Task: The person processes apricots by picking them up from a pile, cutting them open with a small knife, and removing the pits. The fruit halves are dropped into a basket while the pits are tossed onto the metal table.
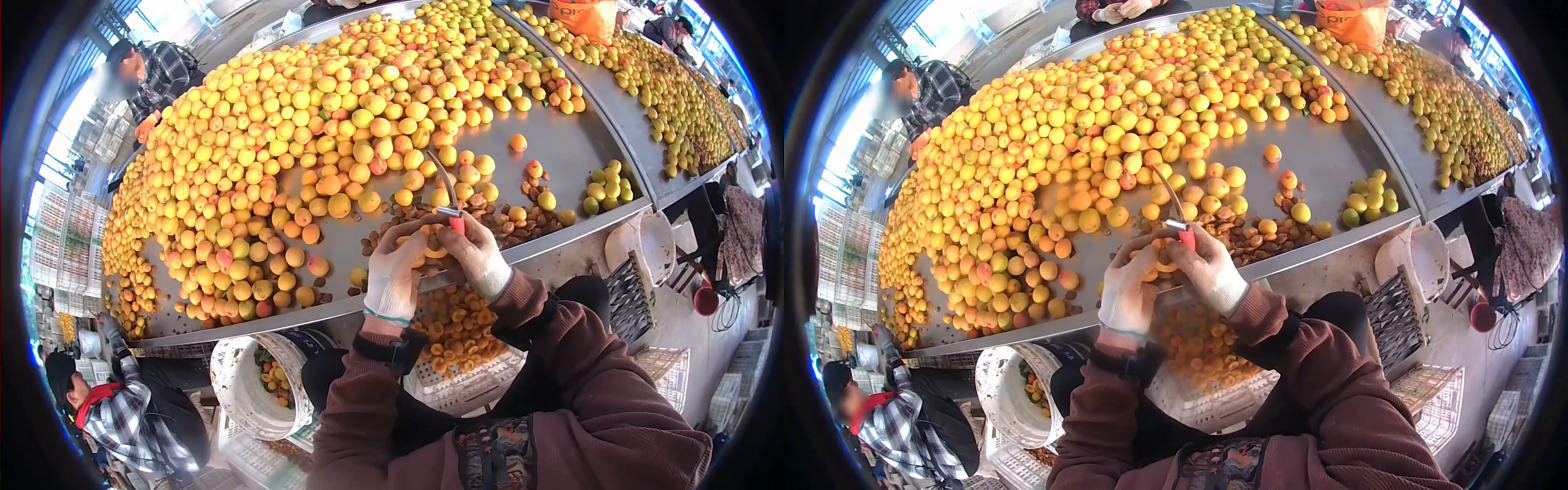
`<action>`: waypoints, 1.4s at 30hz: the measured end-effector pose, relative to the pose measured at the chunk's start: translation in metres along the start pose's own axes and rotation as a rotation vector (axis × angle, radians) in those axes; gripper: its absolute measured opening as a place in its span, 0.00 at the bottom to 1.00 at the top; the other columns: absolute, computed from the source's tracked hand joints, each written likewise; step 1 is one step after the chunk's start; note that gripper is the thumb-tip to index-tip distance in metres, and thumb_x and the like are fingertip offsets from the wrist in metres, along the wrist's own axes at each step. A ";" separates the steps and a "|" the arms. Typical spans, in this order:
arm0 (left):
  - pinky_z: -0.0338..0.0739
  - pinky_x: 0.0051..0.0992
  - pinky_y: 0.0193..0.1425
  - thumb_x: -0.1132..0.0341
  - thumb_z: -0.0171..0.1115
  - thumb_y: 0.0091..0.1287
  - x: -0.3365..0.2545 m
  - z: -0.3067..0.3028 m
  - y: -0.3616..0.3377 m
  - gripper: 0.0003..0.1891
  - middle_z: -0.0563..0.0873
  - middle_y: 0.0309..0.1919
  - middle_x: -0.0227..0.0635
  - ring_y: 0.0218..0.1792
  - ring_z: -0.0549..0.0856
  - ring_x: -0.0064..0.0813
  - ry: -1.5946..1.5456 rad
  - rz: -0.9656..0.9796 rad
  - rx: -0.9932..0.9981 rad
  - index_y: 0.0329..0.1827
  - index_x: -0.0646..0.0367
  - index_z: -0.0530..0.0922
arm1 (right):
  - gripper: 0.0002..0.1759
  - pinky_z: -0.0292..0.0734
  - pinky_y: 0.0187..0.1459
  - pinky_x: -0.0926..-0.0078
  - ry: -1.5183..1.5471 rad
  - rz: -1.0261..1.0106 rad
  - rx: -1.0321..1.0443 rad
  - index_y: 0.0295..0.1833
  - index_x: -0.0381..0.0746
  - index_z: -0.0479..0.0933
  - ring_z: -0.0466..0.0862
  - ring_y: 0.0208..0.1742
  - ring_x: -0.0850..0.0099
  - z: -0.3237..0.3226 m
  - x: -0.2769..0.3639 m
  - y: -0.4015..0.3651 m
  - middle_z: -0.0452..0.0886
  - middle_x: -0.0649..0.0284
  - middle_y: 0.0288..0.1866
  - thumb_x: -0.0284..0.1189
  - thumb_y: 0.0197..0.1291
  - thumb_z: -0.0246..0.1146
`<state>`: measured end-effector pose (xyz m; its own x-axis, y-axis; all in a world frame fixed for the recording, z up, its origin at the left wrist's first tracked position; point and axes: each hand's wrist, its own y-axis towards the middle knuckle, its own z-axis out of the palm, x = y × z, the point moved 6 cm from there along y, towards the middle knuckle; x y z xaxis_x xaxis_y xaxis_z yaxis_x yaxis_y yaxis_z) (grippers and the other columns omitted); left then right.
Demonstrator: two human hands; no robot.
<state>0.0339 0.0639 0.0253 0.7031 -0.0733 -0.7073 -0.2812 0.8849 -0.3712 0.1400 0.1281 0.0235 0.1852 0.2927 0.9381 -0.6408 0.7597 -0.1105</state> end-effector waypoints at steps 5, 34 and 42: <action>0.85 0.28 0.41 0.72 0.61 0.68 0.007 -0.012 0.010 0.15 0.83 0.44 0.35 0.42 0.85 0.25 -0.050 0.071 0.028 0.56 0.62 0.76 | 0.19 0.77 0.54 0.77 0.134 0.082 -0.036 0.63 0.35 0.71 0.79 0.52 0.78 0.000 -0.006 -0.001 0.79 0.63 0.53 0.26 0.67 0.54; 0.76 0.21 0.46 0.63 0.61 0.69 -0.033 -0.019 -0.004 0.12 0.87 0.36 0.33 0.38 0.83 0.20 0.939 0.276 0.043 0.47 0.64 0.81 | 0.18 0.77 0.41 0.65 -1.030 -0.010 -0.128 0.46 0.39 0.76 0.82 0.34 0.60 -0.047 0.048 0.041 0.80 0.51 0.33 0.41 0.60 0.67; 0.77 0.25 0.46 0.61 0.60 0.67 -0.022 -0.025 0.000 0.14 0.86 0.34 0.37 0.37 0.83 0.27 0.841 0.235 0.012 0.46 0.63 0.82 | 0.23 0.78 0.51 0.58 -1.629 -0.079 0.187 0.54 0.45 0.76 0.81 0.51 0.51 -0.045 0.004 0.107 0.83 0.49 0.42 0.41 0.53 0.67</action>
<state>0.0020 0.0541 0.0263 -0.0885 -0.1997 -0.9758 -0.3484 0.9240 -0.1575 0.1055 0.2371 0.0005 -0.6355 -0.7164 0.2880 -0.7665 0.6303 -0.1235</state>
